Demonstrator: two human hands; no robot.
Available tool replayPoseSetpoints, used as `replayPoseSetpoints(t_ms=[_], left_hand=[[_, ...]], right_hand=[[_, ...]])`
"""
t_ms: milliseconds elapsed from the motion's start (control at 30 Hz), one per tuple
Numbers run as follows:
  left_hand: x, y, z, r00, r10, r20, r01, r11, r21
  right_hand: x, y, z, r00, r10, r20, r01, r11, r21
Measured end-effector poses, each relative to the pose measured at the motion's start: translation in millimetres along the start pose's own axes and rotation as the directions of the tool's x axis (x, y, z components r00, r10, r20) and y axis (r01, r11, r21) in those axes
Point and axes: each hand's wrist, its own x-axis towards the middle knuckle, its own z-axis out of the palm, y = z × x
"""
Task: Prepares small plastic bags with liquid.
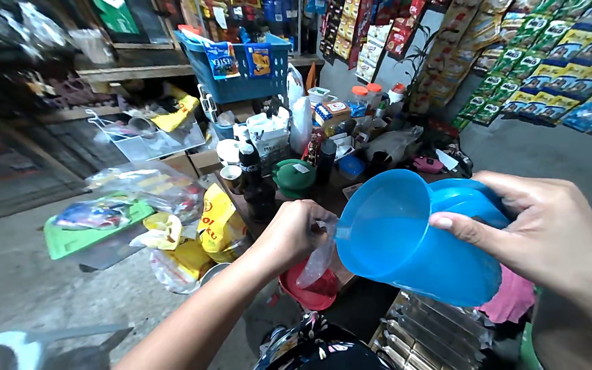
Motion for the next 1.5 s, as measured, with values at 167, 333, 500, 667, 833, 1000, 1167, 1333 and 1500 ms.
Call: replayPoseSetpoints(t_ms=[167, 333, 500, 667, 833, 1000, 1167, 1333, 1500], left_hand=[[-2, 0, 3, 0.998, 0.053, -0.029, -0.051, 0.998, 0.048], [0, -4, 7, 0.983, 0.169, -0.068, -0.162, 0.982, 0.099], [3, -2, 2, 0.993, 0.119, 0.026, -0.121, 0.984, 0.128], [2, -3, 2, 0.99, 0.135, 0.035, -0.139, 0.977, 0.163], [0, -6, -1, 0.996, 0.089, 0.022, -0.09, 0.994, 0.057], [-1, -9, -6, 0.994, 0.046, 0.097, -0.041, 0.998, -0.044], [-3, -12, -11, 0.991, 0.048, 0.122, -0.042, 0.998, -0.055], [-4, -12, -16, 0.99, 0.0, 0.144, 0.009, 0.998, -0.061], [-4, -17, -18, 0.988, 0.009, 0.153, 0.004, 0.996, -0.087]], right_hand=[[-4, 3, 3, 1.0, 0.014, -0.008, -0.014, 0.999, 0.036], [-8, 5, 4, 0.999, 0.043, -0.017, -0.043, 0.998, 0.048], [-9, 7, 4, 0.998, 0.059, -0.028, -0.058, 0.997, 0.044], [-8, 4, 3, 0.998, 0.06, -0.019, -0.059, 0.996, 0.066], [-1, 0, -1, 0.998, 0.062, -0.007, -0.061, 0.998, 0.016], [11, -7, -3, 0.999, 0.037, 0.03, -0.036, 0.999, -0.031], [21, -14, -4, 0.998, 0.002, 0.062, 0.002, 0.997, -0.075], [26, -18, -5, 0.995, -0.001, 0.098, 0.011, 0.995, -0.095], [28, -19, -7, 0.995, -0.011, 0.103, 0.019, 0.997, -0.081]])
